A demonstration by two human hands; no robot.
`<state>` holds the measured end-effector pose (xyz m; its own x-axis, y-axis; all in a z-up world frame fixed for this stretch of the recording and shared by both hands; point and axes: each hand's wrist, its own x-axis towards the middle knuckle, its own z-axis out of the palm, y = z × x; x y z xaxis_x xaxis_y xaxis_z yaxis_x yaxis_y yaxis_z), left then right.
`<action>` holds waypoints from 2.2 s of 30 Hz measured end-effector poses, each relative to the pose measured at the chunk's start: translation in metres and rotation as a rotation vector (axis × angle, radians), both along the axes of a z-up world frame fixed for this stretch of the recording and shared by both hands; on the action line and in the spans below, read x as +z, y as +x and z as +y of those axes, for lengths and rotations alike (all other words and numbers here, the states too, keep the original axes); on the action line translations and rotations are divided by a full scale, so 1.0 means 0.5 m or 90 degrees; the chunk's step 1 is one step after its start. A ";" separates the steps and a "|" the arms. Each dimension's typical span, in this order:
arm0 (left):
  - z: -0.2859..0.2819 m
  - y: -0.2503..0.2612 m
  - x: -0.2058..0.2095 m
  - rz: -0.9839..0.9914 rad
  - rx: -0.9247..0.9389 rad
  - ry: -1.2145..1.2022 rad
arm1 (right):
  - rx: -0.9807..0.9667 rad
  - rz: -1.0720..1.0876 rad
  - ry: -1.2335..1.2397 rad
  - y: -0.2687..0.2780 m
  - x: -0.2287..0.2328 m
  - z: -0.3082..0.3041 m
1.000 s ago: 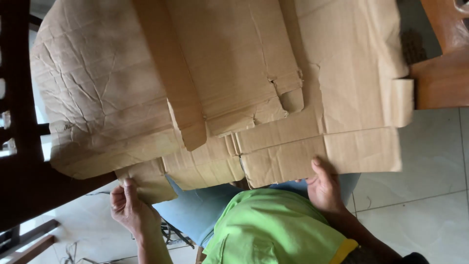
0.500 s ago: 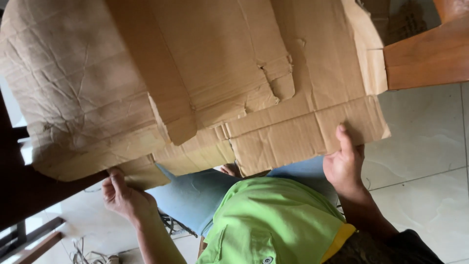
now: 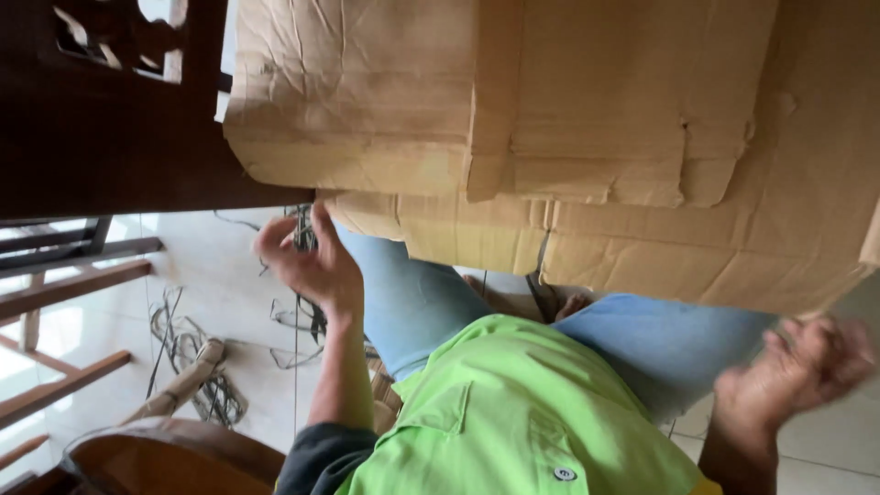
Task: Wrapping a wooden chair seat with protective cardboard and securing it with plastic straps.
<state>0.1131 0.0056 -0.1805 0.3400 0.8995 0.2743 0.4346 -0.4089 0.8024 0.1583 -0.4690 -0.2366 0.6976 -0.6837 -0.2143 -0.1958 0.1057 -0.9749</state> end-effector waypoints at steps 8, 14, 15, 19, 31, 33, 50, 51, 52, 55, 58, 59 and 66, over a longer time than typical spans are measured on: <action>-0.086 0.064 0.067 -0.444 -0.538 -0.618 | 0.347 -0.162 -0.205 0.042 0.179 0.143; -0.087 0.184 0.128 -0.593 -0.256 -0.646 | 0.507 0.010 -0.489 0.243 0.204 0.220; -0.086 0.183 0.115 -0.597 -0.263 -0.644 | 0.501 0.004 -0.489 0.260 0.199 0.231; -0.081 0.189 0.060 -0.642 -0.317 -0.604 | 0.531 -0.009 -0.376 0.312 0.182 0.272; -0.162 0.205 0.080 -0.359 -0.181 -0.613 | 0.340 -0.280 -0.577 0.375 0.122 0.070; -0.163 0.227 0.084 -0.333 -0.132 -0.633 | 0.357 -0.235 -0.620 0.401 0.115 0.074; -0.080 0.347 0.103 -0.178 -0.179 -0.655 | 0.376 -0.327 -0.739 0.517 0.123 0.128; -0.087 0.334 0.112 -0.175 -0.180 -0.655 | 0.375 -0.324 -0.738 0.495 0.163 0.147; -0.096 0.314 0.118 -0.219 -0.137 -0.457 | 0.395 -0.350 -0.761 0.466 0.199 0.164; -0.065 0.300 0.090 0.036 -0.190 0.043 | 0.491 -0.257 -0.842 0.433 0.221 0.192; -0.030 0.326 0.077 0.391 -0.423 0.269 | 0.665 -0.113 -0.882 0.450 0.204 0.229; -0.026 0.336 0.075 0.441 -0.575 0.186 | 0.758 -0.079 -0.870 0.455 0.196 0.239; -0.014 0.335 0.059 0.464 -0.543 0.179 | 0.759 -0.034 -0.848 0.465 0.201 0.226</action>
